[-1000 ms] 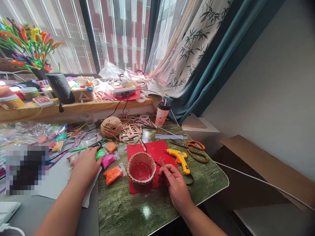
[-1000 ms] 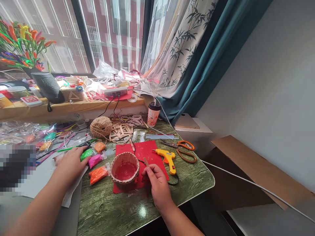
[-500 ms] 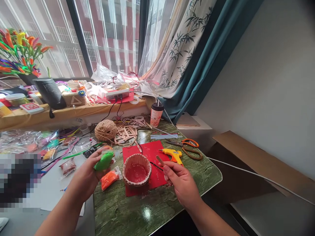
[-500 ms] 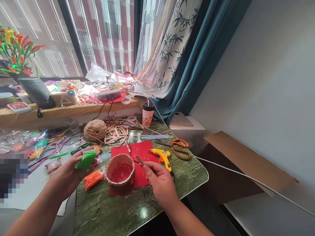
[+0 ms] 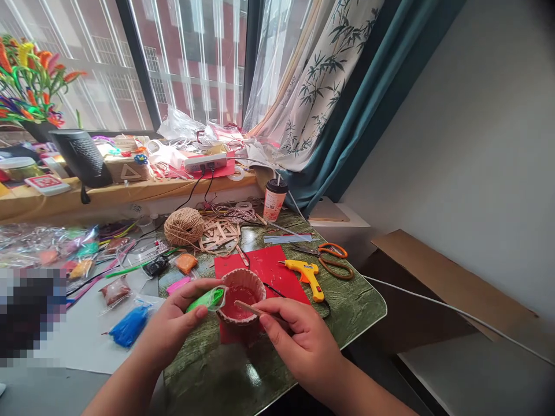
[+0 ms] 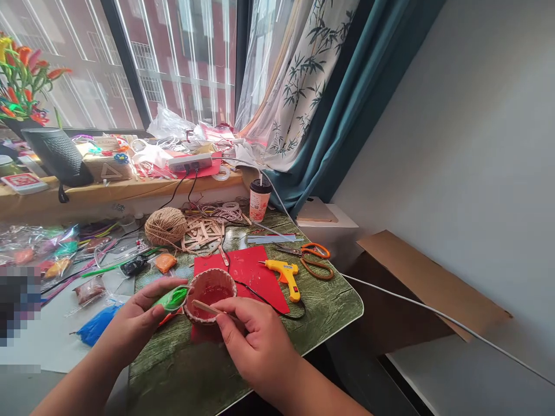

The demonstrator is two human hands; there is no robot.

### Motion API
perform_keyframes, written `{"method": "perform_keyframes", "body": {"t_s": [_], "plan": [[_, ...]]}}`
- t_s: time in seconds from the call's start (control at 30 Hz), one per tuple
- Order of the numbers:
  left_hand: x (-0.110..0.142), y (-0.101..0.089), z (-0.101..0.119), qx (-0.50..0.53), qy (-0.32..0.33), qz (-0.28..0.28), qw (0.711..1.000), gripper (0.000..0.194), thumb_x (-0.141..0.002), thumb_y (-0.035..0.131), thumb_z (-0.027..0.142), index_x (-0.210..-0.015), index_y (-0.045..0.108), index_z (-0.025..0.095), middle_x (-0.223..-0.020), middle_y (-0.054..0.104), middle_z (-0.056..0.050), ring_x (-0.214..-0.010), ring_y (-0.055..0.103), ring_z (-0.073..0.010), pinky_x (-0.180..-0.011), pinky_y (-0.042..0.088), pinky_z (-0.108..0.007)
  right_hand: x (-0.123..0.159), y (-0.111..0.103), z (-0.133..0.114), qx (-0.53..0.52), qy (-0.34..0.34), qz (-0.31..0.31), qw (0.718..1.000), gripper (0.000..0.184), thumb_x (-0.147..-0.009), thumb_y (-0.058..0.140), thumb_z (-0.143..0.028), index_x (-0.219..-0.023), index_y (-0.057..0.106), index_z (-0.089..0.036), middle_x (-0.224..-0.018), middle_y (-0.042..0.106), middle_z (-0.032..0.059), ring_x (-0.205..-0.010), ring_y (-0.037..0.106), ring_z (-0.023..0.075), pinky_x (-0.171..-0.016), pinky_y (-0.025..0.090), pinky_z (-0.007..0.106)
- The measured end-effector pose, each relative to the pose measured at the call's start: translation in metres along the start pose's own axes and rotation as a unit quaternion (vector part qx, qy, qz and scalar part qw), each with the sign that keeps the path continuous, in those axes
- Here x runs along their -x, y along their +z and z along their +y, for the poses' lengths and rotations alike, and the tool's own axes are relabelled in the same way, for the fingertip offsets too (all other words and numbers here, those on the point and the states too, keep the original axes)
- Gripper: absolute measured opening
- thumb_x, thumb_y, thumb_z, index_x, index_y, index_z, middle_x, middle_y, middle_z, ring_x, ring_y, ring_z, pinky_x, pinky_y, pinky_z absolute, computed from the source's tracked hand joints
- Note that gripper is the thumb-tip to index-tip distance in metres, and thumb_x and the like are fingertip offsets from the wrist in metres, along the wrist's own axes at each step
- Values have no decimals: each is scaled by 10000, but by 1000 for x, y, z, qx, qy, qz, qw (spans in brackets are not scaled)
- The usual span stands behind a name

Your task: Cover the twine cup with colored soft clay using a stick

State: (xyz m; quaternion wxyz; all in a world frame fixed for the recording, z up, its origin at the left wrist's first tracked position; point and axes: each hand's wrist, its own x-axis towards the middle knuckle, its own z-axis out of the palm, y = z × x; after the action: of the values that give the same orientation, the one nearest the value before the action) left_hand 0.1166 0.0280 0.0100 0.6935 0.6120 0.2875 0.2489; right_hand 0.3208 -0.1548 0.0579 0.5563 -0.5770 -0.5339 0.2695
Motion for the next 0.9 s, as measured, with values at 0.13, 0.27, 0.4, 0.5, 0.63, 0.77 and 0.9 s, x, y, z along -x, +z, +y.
{"method": "perform_keyframes", "body": {"t_s": [0.13, 0.27, 0.4, 0.5, 0.63, 0.77, 0.9], "plan": [[4, 4, 8, -79, 58, -11, 995, 537, -711, 943, 607, -1164, 861, 330, -1174, 855, -68, -1145, 766, -333, -1011, 599, -394, -5, 1, -6, 93, -61, -18, 994, 200, -1033, 595, -197, -1062, 793, -207, -876, 829, 44, -733, 754, 175, -675, 550, 257], [7, 8, 14, -135, 102, -13, 985, 519, -710, 956, 576, -1164, 865, 342, -1165, 864, -67, -1100, 791, -325, -946, 638, -364, -8, 2, -7, 197, -146, -15, 969, 205, -1035, 572, -149, -1078, 771, -168, -850, 811, 60, -716, 740, 192, -691, 537, 289], [10, 11, 18, -175, 162, -19, 971, 478, -738, 950, 558, -1166, 864, 362, -1170, 861, -60, -1086, 795, -306, -951, 638, -350, -10, 4, -8, 293, -214, -15, 932, 235, -1063, 534, -137, -1106, 765, -127, -819, 794, 90, -672, 703, 221, -657, 500, 328], [11, 13, 22, -196, 189, -14, 962, 464, -740, 952, 553, -1152, 873, 355, -1135, 861, -75, -1067, 793, -310, -960, 636, -369, -10, 5, -12, 264, -175, -48, 947, 236, -1067, 536, -150, -1078, 771, -162, -852, 811, 82, -708, 726, 222, -672, 498, 319], [11, 18, 27, -199, 204, -4, 959, 436, -735, 957, 548, -1129, 881, 378, -1098, 866, -75, -1033, 794, -316, -935, 640, -378, -9, 5, -15, 171, -91, -99, 976, 232, -1066, 553, -199, -1044, 784, -197, -892, 825, 67, -775, 753, 212, -716, 513, 295], [11, 21, 28, -195, 226, -14, 954, 422, -751, 955, 519, -1149, 873, 403, -1079, 871, -62, -996, 805, -301, -892, 645, -352, -8, 5, -14, 168, -73, -115, 976, 266, -1066, 532, -229, -1033, 794, -198, -889, 820, 90, -775, 740, 230, -711, 500, 316], [11, 21, 26, -203, 241, -21, 949, 431, -762, 955, 496, -1173, 861, 407, -1089, 871, -52, -1003, 804, -287, -898, 635, -334, -9, 6, -14, 159, -57, -143, 975, 288, -1077, 511, -242, -987, 781, -200, -872, 802, 88, -770, 714, 225, -701, 474, 317]]}}
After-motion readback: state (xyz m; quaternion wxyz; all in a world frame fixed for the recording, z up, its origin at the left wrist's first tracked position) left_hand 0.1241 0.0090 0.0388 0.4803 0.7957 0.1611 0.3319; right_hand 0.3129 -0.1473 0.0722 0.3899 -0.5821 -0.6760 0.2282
